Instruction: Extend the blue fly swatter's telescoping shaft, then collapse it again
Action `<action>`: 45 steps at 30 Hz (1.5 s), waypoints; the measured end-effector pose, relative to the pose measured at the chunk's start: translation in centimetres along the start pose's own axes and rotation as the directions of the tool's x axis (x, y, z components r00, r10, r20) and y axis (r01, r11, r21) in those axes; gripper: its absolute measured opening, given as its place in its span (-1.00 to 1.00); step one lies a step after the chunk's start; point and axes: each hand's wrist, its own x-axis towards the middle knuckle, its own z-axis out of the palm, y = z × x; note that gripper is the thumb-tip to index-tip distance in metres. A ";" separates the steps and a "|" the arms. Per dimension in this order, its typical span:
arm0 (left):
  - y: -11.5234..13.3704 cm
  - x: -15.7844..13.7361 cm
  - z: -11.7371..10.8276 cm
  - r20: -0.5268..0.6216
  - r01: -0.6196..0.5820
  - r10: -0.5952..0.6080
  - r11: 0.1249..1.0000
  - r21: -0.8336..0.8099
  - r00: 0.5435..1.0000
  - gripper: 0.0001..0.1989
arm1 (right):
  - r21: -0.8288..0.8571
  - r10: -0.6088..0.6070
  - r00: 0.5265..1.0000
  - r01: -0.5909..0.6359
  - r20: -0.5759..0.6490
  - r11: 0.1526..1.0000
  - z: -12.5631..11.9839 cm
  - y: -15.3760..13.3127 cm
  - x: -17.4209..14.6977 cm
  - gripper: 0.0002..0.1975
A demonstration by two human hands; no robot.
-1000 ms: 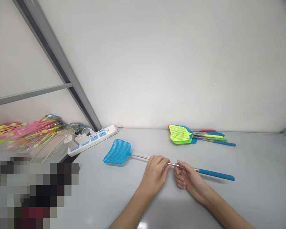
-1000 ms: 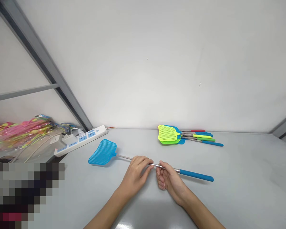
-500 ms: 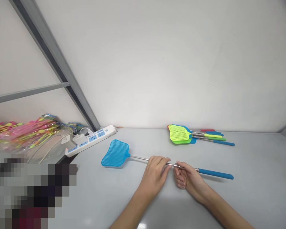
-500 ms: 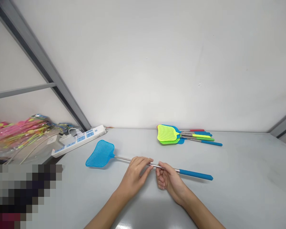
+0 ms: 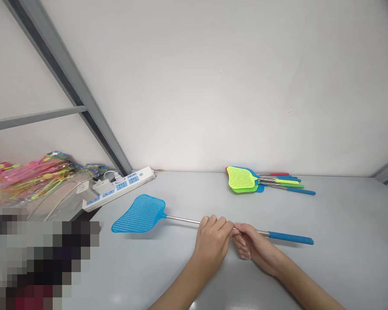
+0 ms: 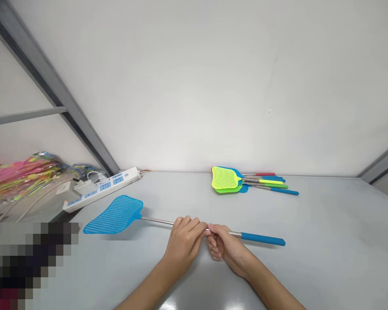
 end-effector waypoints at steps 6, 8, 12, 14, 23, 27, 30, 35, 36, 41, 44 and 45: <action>-0.7 0.3 0.3 0.018 -0.076 0.075 0.995 0.057 0.997 -0.85 | 0.003 -0.047 0.993 0.047 -0.105 0.999 0.0 0.2 0.2 -0.64; -1.1 0.4 0.1 0.003 -0.117 0.117 0.990 0.081 0.993 -0.85 | 0.011 -0.050 0.992 0.052 -0.119 0.999 0.0 0.1 0.1 -0.63; -1.5 0.6 -0.3 -0.016 -0.159 0.161 0.983 0.092 0.987 -0.84 | -0.009 -0.065 0.990 0.064 -0.123 0.998 0.1 -0.1 -0.1 -0.62; -1.6 0.7 -0.4 -0.012 -0.168 0.169 0.982 0.091 0.985 -0.82 | -0.025 -0.065 0.990 0.062 -0.124 0.998 0.1 -0.2 -0.2 -0.62; -2.1 0.8 -1.2 -0.017 -0.183 0.183 0.983 0.009 0.983 -0.79 | -0.121 -0.057 0.988 0.039 -0.146 0.992 0.5 -1.1 -0.9 -0.60; -2.4 0.7 -1.5 -0.031 -0.179 0.178 0.983 -0.034 0.984 -0.80 | -0.176 -0.072 0.987 0.046 -0.146 0.983 0.6 -1.5 -1.1 -0.59; -2.7 0.7 -1.7 -0.055 -0.170 0.167 0.983 -0.065 0.984 -0.82 | -0.209 -0.085 0.984 0.051 -0.154 0.977 0.4 -1.7 -1.2 -0.59; -2.9 0.6 -1.8 -0.082 -0.148 0.141 0.984 -0.094 0.987 -0.81 | -0.269 -0.108 0.981 0.061 -0.162 0.961 -0.3 -1.8 -1.2 -0.57; -3.0 0.6 -1.8 -0.085 -0.145 0.137 0.985 -0.097 0.987 -0.81 | -0.276 -0.110 0.980 0.062 -0.163 0.959 -0.4 -1.7 -1.2 -0.57; -3.2 0.5 -2.1 -0.077 -0.120 0.112 0.986 -0.116 0.991 -0.84 | -0.299 -0.131 0.978 0.077 -0.163 0.951 -1.0 -1.8 -1.1 -0.57; -3.3 0.6 -2.2 -0.060 -0.087 0.078 0.982 -0.167 0.995 -0.83 | -0.313 -0.129 0.977 0.071 -0.169 0.947 -1.2 -1.9 -1.0 -0.59; -3.3 0.6 -2.3 -0.054 -0.076 0.067 0.979 -0.187 0.996 -0.84 | -0.314 -0.131 0.977 0.072 -0.169 0.947 -1.2 -2.0 -1.0 -0.58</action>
